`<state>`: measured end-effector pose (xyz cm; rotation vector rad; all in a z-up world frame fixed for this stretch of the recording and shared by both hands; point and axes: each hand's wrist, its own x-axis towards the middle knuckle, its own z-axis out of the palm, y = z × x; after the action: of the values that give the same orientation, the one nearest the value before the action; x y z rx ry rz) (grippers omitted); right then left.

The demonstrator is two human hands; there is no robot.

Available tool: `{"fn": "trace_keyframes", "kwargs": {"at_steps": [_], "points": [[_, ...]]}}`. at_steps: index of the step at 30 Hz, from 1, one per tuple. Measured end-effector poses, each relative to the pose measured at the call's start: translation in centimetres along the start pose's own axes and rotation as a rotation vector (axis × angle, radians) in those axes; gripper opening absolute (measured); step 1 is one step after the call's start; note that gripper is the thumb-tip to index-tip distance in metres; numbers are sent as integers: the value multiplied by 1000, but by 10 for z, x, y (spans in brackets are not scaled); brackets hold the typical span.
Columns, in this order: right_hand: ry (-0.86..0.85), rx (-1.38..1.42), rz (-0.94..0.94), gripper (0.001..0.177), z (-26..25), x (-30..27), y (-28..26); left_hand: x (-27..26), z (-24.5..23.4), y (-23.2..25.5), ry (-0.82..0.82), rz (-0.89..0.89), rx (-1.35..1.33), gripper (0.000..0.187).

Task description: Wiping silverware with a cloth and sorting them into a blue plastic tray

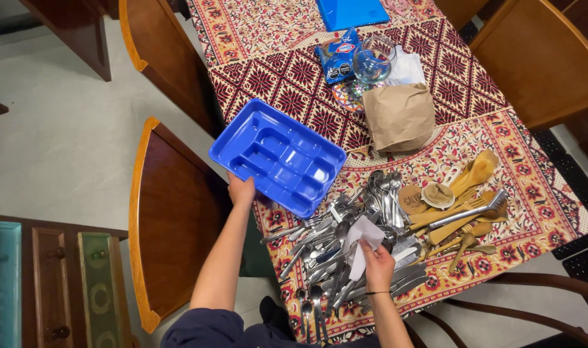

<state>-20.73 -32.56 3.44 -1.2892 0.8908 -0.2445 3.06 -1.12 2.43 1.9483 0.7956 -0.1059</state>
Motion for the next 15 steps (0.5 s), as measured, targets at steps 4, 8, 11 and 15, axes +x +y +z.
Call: {"fn": "trace_keyframes", "kwargs": {"at_steps": [4, 8, 11, 15], "points": [[18, -17, 0, 38, -1, 4, -1, 35, 7, -4, -37, 52, 86, 61], [22, 26, 38, 38, 1, 4, -2, 17, -8, 29, -137, 49, 134, 64], [16, 36, 53, 38, 4, 2, -6, 27, -1, 26, -139, 116, 171, 51], [3, 29, 68, 39, 5, -1, -9, 36, 12, 23, -73, 97, 101, 59]]}}
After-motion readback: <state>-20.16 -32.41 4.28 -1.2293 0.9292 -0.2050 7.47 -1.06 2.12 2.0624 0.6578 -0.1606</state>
